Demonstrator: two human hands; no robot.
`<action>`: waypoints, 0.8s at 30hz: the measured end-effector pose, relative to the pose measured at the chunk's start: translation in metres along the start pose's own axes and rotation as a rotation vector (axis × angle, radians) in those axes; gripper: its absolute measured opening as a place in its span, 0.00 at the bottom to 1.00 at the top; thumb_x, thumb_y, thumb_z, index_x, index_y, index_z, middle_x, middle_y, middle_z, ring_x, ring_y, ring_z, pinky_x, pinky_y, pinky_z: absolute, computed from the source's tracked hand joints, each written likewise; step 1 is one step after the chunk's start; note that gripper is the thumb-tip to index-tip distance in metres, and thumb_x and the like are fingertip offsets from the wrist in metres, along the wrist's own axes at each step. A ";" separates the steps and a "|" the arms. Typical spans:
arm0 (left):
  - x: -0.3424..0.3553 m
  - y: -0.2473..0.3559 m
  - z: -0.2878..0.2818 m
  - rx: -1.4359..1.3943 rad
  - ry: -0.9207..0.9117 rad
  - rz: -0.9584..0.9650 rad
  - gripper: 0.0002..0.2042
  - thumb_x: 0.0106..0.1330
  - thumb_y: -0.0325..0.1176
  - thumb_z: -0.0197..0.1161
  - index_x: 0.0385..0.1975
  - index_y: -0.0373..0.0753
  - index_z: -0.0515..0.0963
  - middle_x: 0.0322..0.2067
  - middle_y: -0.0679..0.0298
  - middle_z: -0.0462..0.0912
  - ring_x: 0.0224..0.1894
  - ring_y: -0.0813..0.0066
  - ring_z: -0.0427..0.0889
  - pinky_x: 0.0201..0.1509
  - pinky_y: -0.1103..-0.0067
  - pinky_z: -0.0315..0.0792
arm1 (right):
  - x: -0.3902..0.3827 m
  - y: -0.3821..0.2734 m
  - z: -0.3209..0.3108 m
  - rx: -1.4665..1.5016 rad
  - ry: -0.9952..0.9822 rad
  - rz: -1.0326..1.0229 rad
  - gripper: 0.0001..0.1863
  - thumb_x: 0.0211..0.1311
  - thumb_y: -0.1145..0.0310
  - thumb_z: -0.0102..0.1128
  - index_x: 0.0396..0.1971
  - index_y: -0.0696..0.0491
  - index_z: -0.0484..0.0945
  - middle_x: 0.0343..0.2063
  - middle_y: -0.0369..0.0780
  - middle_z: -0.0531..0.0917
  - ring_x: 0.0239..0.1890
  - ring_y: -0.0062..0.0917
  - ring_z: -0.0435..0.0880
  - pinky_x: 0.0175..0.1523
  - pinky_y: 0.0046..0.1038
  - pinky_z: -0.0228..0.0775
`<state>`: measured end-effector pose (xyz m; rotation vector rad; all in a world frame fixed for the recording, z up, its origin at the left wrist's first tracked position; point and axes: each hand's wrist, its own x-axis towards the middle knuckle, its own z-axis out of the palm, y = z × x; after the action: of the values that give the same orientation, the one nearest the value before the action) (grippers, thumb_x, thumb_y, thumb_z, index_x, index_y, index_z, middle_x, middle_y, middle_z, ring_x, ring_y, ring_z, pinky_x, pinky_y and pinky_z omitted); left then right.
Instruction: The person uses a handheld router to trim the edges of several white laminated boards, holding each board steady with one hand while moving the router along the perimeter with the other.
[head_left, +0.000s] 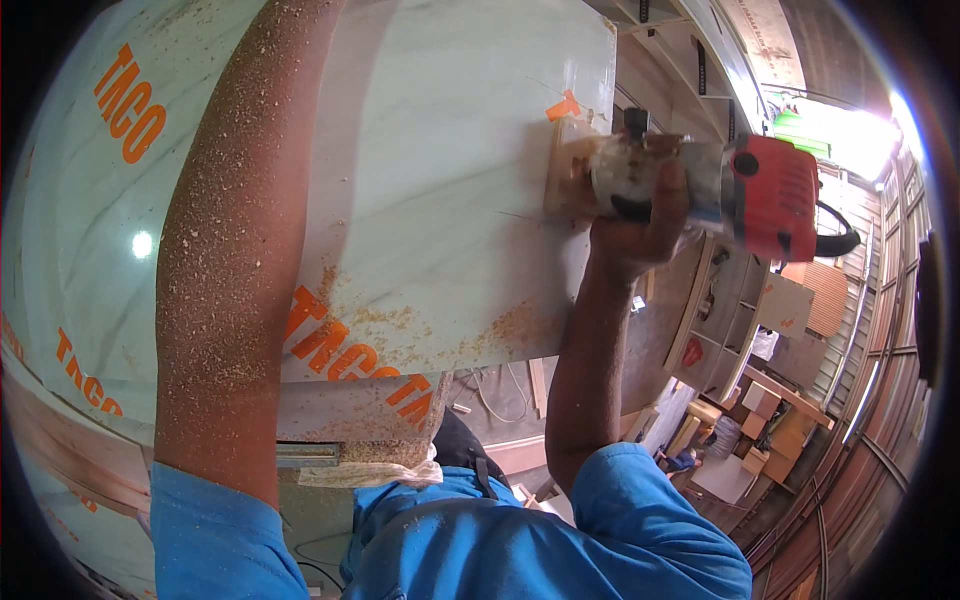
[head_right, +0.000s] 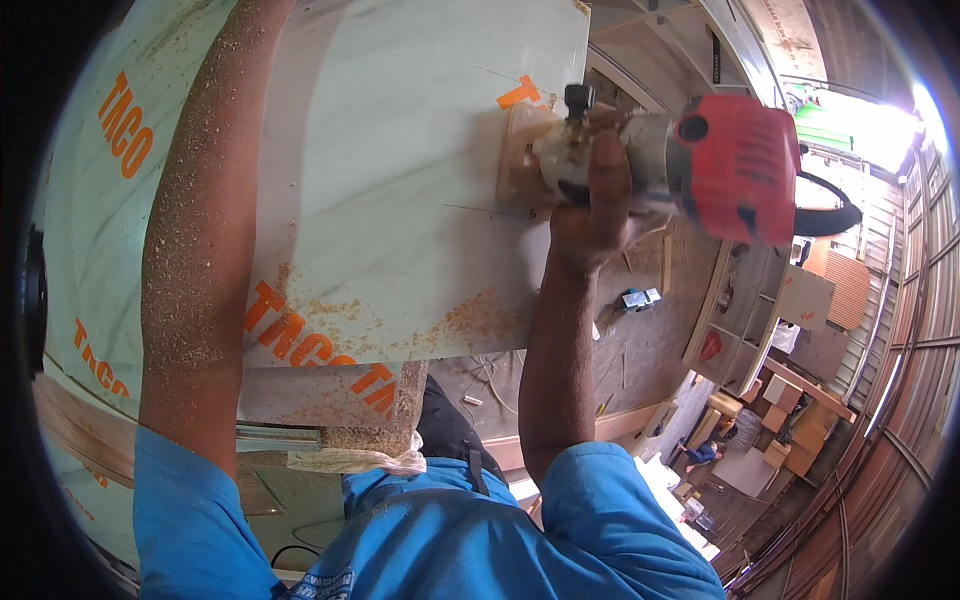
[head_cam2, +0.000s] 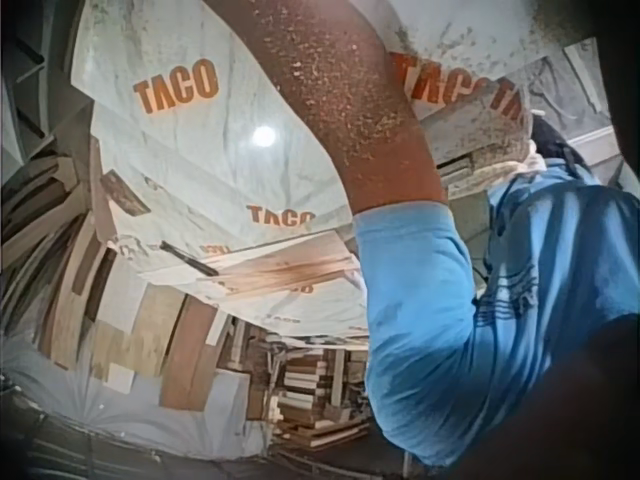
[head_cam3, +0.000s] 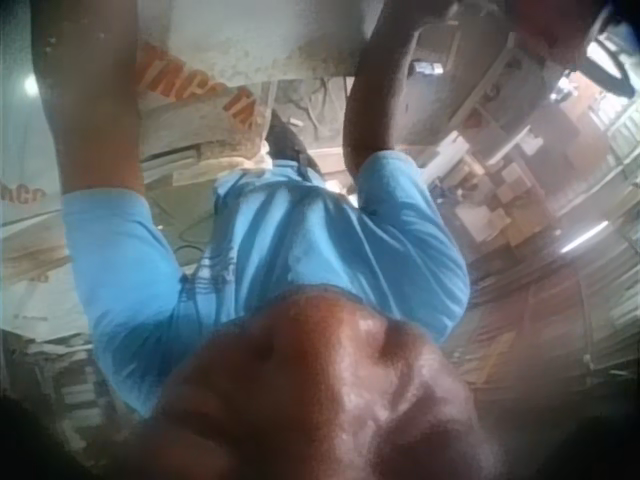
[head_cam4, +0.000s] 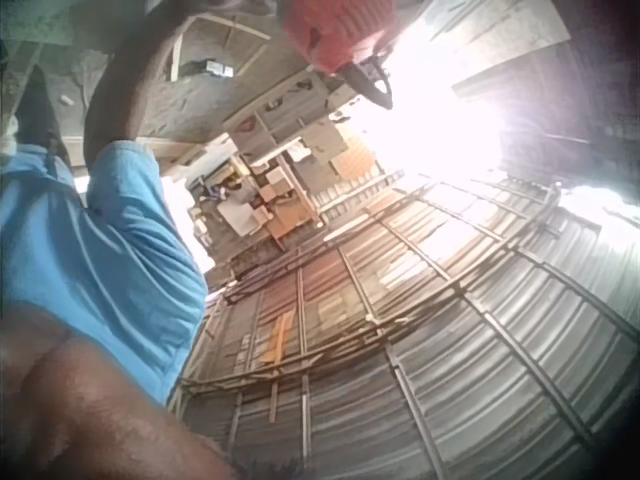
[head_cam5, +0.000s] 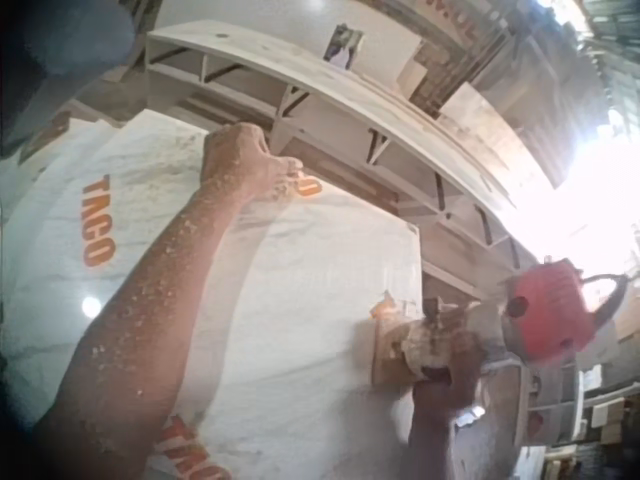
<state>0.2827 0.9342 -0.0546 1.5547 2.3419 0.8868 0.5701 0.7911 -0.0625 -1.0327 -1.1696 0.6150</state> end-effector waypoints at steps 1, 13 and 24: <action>-0.003 0.000 -0.001 -0.031 0.014 0.005 0.23 0.49 0.53 0.81 0.26 0.36 0.84 0.30 0.52 0.88 0.37 0.60 0.88 0.46 0.69 0.80 | -0.005 -0.002 -0.003 -0.009 -0.033 -0.044 0.17 0.57 0.65 0.66 0.41 0.64 0.80 0.38 0.46 0.84 0.41 0.29 0.83 0.51 0.34 0.76; -0.004 -0.002 0.004 -0.067 0.045 0.007 0.23 0.50 0.53 0.81 0.25 0.36 0.84 0.28 0.53 0.87 0.33 0.64 0.87 0.42 0.70 0.80 | -0.041 -0.024 -0.018 0.028 -0.045 0.059 0.27 0.58 0.56 0.62 0.48 0.64 0.75 0.42 0.47 0.80 0.41 0.37 0.84 0.46 0.36 0.80; -0.005 0.000 0.003 -0.047 0.049 0.022 0.24 0.50 0.53 0.81 0.27 0.35 0.85 0.31 0.52 0.88 0.36 0.62 0.89 0.45 0.70 0.81 | -0.048 -0.018 -0.021 0.048 -0.051 0.047 0.28 0.58 0.53 0.63 0.47 0.64 0.74 0.42 0.48 0.79 0.42 0.37 0.83 0.45 0.36 0.80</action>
<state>0.2861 0.9304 -0.0580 1.5604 2.3238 0.9880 0.5731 0.7367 -0.0687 -1.0107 -1.1726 0.7069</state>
